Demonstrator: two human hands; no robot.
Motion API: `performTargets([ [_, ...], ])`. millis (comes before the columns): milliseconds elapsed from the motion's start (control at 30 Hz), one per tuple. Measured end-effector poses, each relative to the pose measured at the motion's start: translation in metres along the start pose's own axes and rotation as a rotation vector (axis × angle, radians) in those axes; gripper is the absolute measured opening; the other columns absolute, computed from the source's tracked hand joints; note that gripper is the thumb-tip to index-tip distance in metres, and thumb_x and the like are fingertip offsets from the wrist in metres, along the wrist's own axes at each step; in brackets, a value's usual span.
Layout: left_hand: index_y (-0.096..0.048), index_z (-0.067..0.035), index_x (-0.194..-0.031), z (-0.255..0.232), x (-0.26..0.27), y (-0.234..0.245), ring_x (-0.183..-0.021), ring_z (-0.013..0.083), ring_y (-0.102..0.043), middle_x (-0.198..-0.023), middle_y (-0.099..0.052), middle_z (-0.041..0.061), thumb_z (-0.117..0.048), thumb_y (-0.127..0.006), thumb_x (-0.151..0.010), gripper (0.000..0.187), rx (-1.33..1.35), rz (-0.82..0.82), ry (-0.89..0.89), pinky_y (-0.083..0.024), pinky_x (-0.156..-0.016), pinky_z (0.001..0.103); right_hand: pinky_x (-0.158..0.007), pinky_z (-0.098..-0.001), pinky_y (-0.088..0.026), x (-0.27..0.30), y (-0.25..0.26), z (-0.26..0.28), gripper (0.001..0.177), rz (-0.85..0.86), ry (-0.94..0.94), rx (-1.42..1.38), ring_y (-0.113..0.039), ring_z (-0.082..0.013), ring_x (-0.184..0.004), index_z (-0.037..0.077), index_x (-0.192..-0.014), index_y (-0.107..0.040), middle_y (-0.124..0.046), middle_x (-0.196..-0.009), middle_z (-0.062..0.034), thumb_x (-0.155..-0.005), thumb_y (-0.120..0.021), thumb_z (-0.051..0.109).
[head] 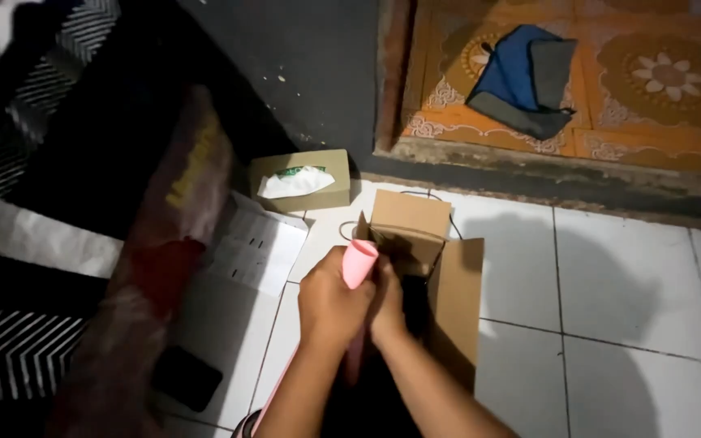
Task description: The person is seen unboxing and assembling a handheld vacuum cleaner.
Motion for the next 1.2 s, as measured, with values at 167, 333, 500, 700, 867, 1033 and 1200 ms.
performTargets([
  [167, -0.070, -0.009, -0.107, -0.029, 0.045, 0.075, -0.096, 0.0397, -0.069, -0.101, -0.072, 0.016, -0.013, -0.074, -0.072, 0.036, 0.067, -0.172, -0.105, -0.054, -0.083, 0.045, -0.092, -0.0271, -0.052, 0.091, -0.038, 0.157, 0.043, 0.180, 0.291, 0.095, -0.065, -0.0129, -0.106, 0.002, -0.131, -0.059, -0.070, -0.117, -0.0037, -0.088, -0.065, 0.006],
  [333, -0.068, -0.008, -0.113, -0.041, 0.105, 0.174, -0.101, 0.0395, -0.068, -0.105, -0.072, 0.015, -0.009, -0.074, -0.069, 0.045, 0.096, -0.288, -0.194, -0.054, -0.085, 0.044, -0.093, -0.0275, -0.052, 0.151, -0.106, 0.259, 0.054, 0.512, 0.459, -0.087, -0.063, -0.0122, -0.107, -0.003, -0.138, -0.054, -0.065, -0.118, -0.0045, -0.087, -0.071, -0.001],
  [500, -0.070, -0.015, -0.126, -0.045, 0.175, 0.270, -0.090, 0.0130, -0.077, -0.096, -0.082, 0.006, -0.010, -0.076, -0.073, 0.054, 0.372, -0.248, 0.021, -0.059, -0.082, 0.030, -0.084, -0.0267, -0.054, 0.253, -0.196, 0.325, 0.055, 0.712, 0.461, -0.042, -0.063, -0.0084, -0.098, -0.001, -0.137, -0.056, -0.067, -0.111, -0.0029, -0.087, -0.077, 0.007],
  [700, -0.074, -0.008, -0.110, -0.028, 0.251, 0.354, -0.081, 0.0069, -0.074, -0.088, -0.082, 0.004, -0.012, -0.084, -0.071, 0.041, 0.427, -0.549, 0.080, -0.061, -0.073, 0.027, -0.083, -0.0277, -0.055, 0.359, -0.263, 0.336, 0.052, 0.912, 0.425, -0.039, -0.064, -0.0088, -0.095, -0.003, -0.132, -0.060, -0.069, -0.107, -0.0032, -0.085, -0.080, 0.010],
  [867, -0.074, -0.008, -0.111, 0.003, 0.303, 0.395, -0.080, 0.0062, -0.074, -0.087, -0.082, 0.003, -0.011, -0.082, -0.073, 0.039, 0.429, -0.683, 0.067, -0.060, -0.072, 0.026, -0.085, -0.0284, -0.054, 0.429, -0.303, 0.321, 0.053, 1.113, 0.396, 0.017, -0.063, -0.0107, -0.097, -0.004, -0.134, -0.060, -0.068, -0.110, -0.0056, -0.087, -0.080, 0.011],
  [1033, -0.073, -0.007, -0.113, 0.028, 0.346, 0.428, -0.082, 0.0051, -0.070, -0.092, -0.079, 0.002, -0.008, -0.080, -0.073, 0.040, 0.545, -0.877, 0.005, -0.058, -0.072, 0.025, -0.094, -0.0281, -0.054, 0.451, -0.309, 0.273, 0.063, 1.349, 0.281, 0.012, -0.064, -0.0116, -0.109, 0.003, -0.149, -0.049, -0.063, -0.122, -0.0047, -0.092, -0.073, 0.016],
  [1200, -0.075, 0.000, -0.105, 0.038, 0.380, 0.456, -0.068, 0.0110, -0.061, -0.077, -0.073, 0.009, -0.016, -0.085, -0.081, 0.030, 0.474, -0.889, 0.176, -0.052, -0.060, 0.029, -0.094, -0.0292, -0.053, 0.486, -0.311, 0.207, 0.072, 1.625, 0.120, 0.295, -0.063, -0.0118, -0.111, 0.007, -0.149, -0.043, -0.064, -0.123, -0.0045, -0.084, -0.072, 0.008],
])
Point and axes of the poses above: each hand's wrist, its own x-axis away from the middle knuckle, its own y-axis out of the back of the hand, z = x × y, the point moved 5 cm from there along -x, towards the middle knuckle
